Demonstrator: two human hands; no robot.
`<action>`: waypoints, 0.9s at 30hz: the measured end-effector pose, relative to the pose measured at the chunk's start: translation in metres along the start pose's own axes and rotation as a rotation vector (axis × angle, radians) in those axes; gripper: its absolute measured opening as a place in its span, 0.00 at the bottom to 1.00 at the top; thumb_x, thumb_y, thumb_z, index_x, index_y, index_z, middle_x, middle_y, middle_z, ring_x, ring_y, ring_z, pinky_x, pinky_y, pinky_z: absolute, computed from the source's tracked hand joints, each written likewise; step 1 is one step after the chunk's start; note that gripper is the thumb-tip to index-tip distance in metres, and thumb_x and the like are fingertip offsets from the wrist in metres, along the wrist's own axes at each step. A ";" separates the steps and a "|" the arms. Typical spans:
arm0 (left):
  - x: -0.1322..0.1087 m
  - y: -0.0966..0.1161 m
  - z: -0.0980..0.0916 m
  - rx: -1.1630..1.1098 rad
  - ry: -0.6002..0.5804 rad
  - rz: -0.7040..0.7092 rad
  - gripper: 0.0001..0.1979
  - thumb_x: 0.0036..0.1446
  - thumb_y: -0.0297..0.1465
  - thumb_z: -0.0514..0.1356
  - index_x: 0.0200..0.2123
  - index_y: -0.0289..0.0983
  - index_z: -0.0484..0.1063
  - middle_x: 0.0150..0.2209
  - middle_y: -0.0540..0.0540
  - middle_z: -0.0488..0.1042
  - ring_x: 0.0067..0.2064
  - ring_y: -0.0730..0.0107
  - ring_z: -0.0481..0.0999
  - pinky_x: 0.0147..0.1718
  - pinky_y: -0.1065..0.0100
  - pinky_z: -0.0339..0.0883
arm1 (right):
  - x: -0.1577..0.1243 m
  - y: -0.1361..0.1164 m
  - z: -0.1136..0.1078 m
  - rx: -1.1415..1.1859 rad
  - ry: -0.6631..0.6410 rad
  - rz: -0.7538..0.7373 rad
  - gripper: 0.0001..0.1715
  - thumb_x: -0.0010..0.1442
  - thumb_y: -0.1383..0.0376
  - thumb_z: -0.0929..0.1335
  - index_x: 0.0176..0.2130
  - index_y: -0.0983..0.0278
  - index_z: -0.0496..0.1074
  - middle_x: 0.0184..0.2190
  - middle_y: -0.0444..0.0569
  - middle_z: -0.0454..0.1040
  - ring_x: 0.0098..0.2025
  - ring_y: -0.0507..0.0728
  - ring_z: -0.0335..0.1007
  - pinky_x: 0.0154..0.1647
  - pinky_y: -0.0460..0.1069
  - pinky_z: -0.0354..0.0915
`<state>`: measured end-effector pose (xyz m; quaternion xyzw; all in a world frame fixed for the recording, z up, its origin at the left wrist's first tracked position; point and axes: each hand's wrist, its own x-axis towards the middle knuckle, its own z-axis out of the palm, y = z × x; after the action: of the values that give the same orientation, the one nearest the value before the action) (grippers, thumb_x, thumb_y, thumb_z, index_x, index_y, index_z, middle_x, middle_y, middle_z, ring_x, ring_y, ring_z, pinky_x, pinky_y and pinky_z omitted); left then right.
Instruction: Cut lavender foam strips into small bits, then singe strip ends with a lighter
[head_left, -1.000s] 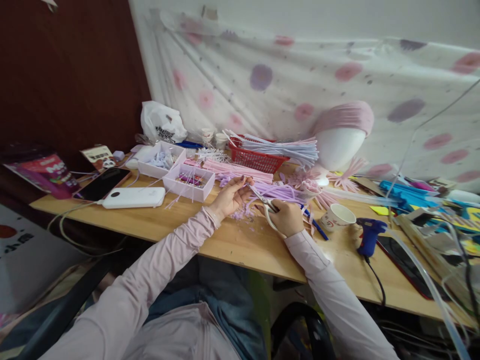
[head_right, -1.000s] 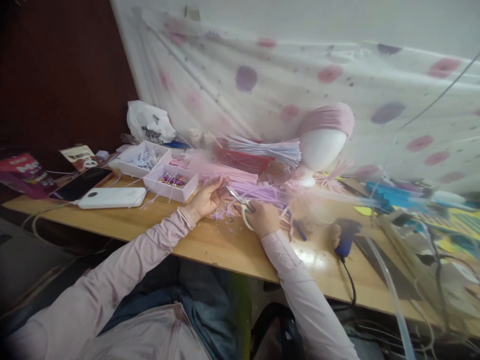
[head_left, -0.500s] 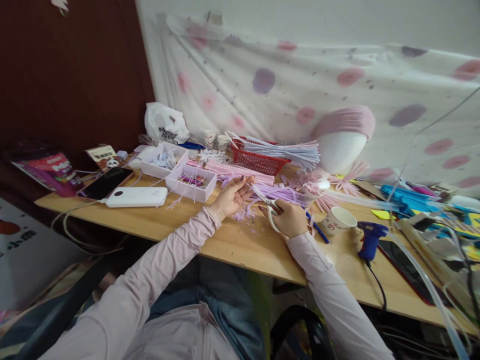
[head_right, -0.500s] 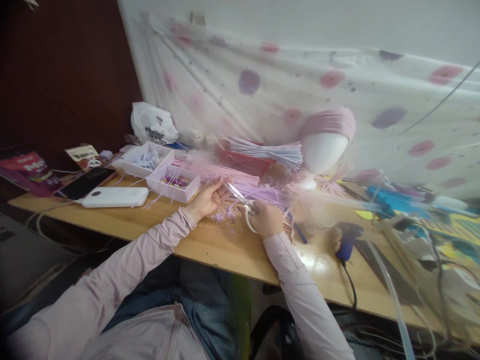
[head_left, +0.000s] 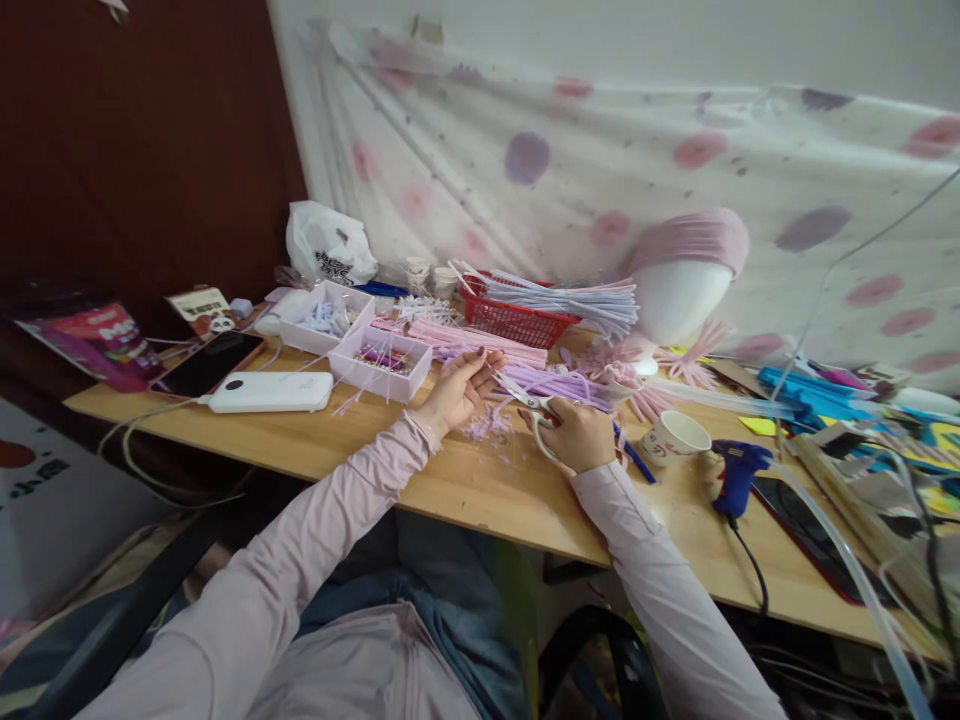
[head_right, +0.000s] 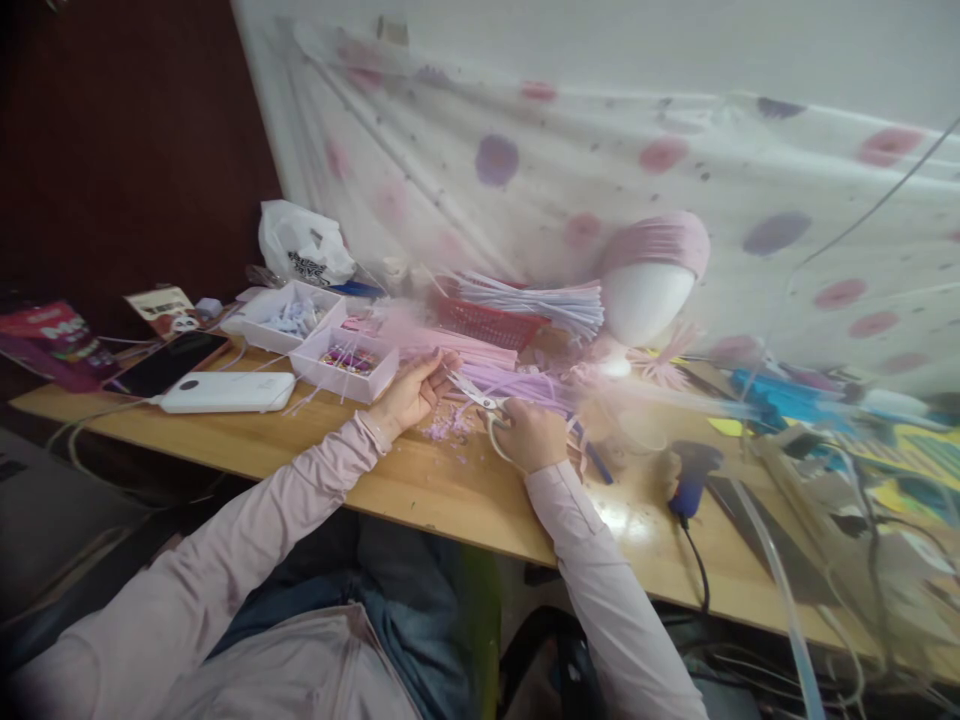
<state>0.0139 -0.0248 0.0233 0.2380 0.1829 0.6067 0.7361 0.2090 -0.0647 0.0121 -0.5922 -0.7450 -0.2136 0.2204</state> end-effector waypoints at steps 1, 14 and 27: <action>0.000 0.000 0.000 0.001 0.002 0.005 0.07 0.57 0.21 0.54 0.31 0.33 0.72 0.32 0.46 0.79 0.35 0.72 0.80 0.39 0.70 0.72 | 0.000 0.000 0.000 -0.002 -0.009 -0.006 0.24 0.53 0.48 0.62 0.21 0.63 0.68 0.18 0.48 0.71 0.19 0.50 0.58 0.23 0.47 0.41; 0.002 -0.003 -0.001 -0.022 0.062 0.015 0.05 0.56 0.22 0.56 0.32 0.33 0.72 0.34 0.44 0.79 0.41 0.70 0.79 0.50 0.65 0.67 | 0.001 -0.004 -0.002 -0.003 -0.049 0.008 0.25 0.54 0.48 0.62 0.20 0.64 0.67 0.17 0.49 0.70 0.19 0.51 0.58 0.23 0.47 0.41; 0.003 -0.003 -0.004 -0.025 0.063 0.015 0.05 0.56 0.22 0.57 0.32 0.34 0.72 0.35 0.45 0.79 0.41 0.70 0.78 0.47 0.67 0.69 | 0.000 -0.005 -0.001 -0.015 -0.063 0.028 0.25 0.54 0.48 0.62 0.20 0.64 0.68 0.18 0.49 0.71 0.20 0.51 0.58 0.23 0.47 0.41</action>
<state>0.0144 -0.0216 0.0185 0.2108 0.1965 0.6216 0.7284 0.2037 -0.0663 0.0126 -0.6108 -0.7416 -0.1972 0.1954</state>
